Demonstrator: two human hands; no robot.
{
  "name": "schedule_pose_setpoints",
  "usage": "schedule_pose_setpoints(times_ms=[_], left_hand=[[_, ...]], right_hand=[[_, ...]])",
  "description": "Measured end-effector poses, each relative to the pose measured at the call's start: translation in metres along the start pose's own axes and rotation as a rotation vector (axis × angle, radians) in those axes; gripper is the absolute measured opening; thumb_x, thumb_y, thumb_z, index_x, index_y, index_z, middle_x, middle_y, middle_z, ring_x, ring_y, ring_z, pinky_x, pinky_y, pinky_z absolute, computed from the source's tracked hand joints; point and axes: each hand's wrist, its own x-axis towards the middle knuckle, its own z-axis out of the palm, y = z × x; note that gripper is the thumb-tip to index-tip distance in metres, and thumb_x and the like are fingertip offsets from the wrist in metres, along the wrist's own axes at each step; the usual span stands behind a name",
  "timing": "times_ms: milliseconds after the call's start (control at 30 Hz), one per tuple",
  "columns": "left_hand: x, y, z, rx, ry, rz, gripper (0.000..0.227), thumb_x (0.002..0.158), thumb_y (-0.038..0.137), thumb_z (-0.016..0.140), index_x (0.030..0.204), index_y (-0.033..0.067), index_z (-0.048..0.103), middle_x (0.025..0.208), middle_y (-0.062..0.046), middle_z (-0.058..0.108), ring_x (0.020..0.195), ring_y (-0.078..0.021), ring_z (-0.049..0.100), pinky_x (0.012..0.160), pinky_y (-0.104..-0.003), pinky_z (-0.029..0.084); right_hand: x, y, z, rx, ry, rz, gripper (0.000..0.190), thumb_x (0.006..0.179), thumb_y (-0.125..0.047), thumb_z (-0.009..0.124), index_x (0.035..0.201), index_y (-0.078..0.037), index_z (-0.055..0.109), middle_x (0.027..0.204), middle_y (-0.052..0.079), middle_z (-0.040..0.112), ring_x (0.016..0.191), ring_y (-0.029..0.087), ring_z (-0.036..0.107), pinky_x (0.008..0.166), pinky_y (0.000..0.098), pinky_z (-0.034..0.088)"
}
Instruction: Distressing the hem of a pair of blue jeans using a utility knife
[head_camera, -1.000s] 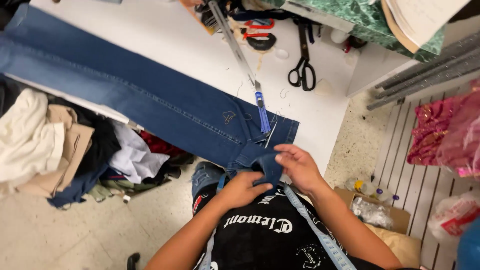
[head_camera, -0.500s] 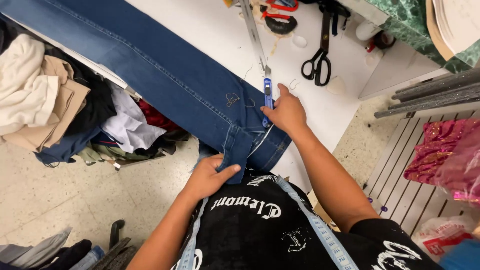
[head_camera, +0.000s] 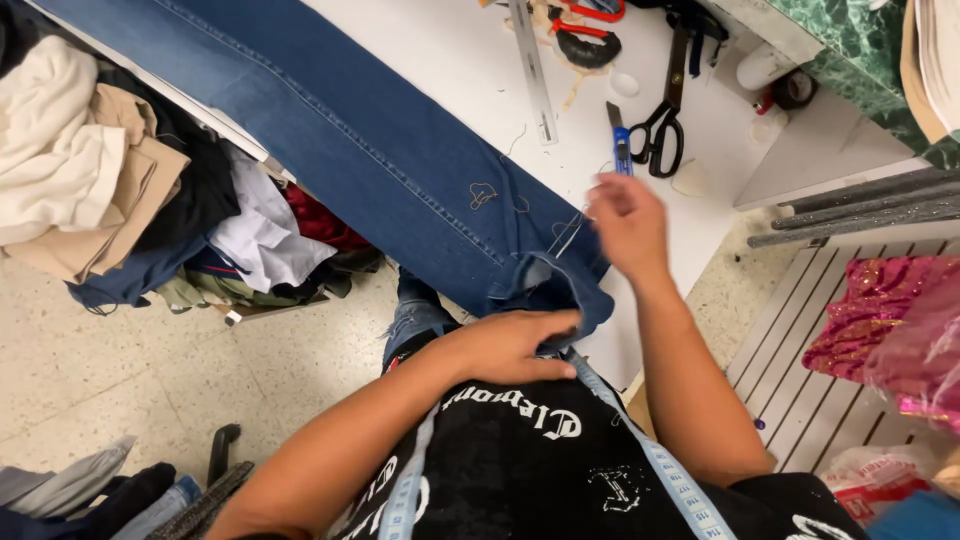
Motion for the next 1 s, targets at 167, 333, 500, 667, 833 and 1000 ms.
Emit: schedule_pose_setpoints(times_ms=[167, 333, 500, 667, 833, 1000], left_hand=[[0.024, -0.012, 0.008, 0.107, -0.032, -0.038, 0.051, 0.094, 0.039, 0.061, 0.133, 0.0057, 0.063, 0.126, -0.024, 0.068, 0.119, -0.0473, 0.063, 0.099, -0.057, 0.051], [0.03, -0.07, -0.026, 0.105, 0.473, -0.079, 0.022, 0.089, 0.018, 0.068, 0.107, 0.0155, 0.078, 0.097, -0.013, 0.077, 0.101, -0.0368, 0.072, 0.085, -0.047, 0.059], [0.047, -0.147, -0.083, 0.514, 0.779, -0.473, 0.054, 0.088, 0.035, 0.074, 0.137, 0.0151, 0.063, 0.122, -0.008, 0.063, 0.109, -0.0347, 0.07, 0.092, -0.047, 0.06], [0.072, -0.177, -0.066, 0.738, 0.918, -0.304, 0.015, 0.091, 0.025, 0.066, 0.097, 0.0113, 0.069, 0.09, -0.01, 0.063, 0.077, -0.0373, 0.065, 0.06, -0.05, 0.054], [0.087, -0.082, -0.101, 0.184, 0.803, -0.541, 0.028, 0.099, 0.032, 0.049, 0.106, 0.0107, 0.066, 0.1, -0.025, 0.073, 0.1, -0.0504, 0.066, 0.087, -0.059, 0.049], [0.068, 0.031, -0.124, 0.009, 0.511, 0.397, 0.086, 0.09, -0.016, 0.055, 0.165, 0.0166, 0.028, 0.166, -0.033, 0.025, 0.154, -0.0529, 0.025, 0.127, -0.064, 0.025]], right_hand=[[0.012, 0.003, 0.042, -0.267, -0.186, -0.226, 0.028, 0.08, -0.014, 0.084, 0.108, -0.016, 0.079, 0.095, 0.002, 0.075, 0.072, 0.02, 0.073, 0.061, 0.0283, 0.057], [0.021, 0.008, 0.056, -0.425, -0.467, -0.289, 0.045, 0.078, -0.006, 0.075, 0.122, -0.018, 0.074, 0.102, 0.005, 0.077, 0.083, 0.028, 0.074, 0.075, 0.0404, 0.06], [0.051, 0.083, 0.007, 0.238, -0.132, -0.17, 0.035, 0.08, 0.009, 0.062, 0.108, -0.009, 0.074, 0.09, 0.0, 0.064, 0.07, 0.011, 0.062, 0.072, 0.0282, 0.056], [0.046, 0.003, -0.119, 0.941, 0.988, 0.484, 0.033, 0.09, -0.025, 0.049, 0.12, -0.013, 0.056, 0.098, 0.01, 0.068, 0.069, 0.019, 0.061, 0.056, 0.0288, 0.042], [-0.023, -0.038, -0.106, 0.45, 0.813, 0.401, 0.014, 0.084, -0.002, 0.049, 0.081, -0.011, 0.059, 0.121, 0.001, 0.067, 0.045, 0.015, 0.053, 0.038, 0.0274, 0.037], [-0.048, -0.008, -0.04, -0.163, 0.1, 0.027, 0.015, 0.094, -0.001, 0.075, 0.108, -0.007, 0.078, 0.099, 0.014, 0.074, 0.073, 0.028, 0.073, 0.062, 0.0346, 0.059]])
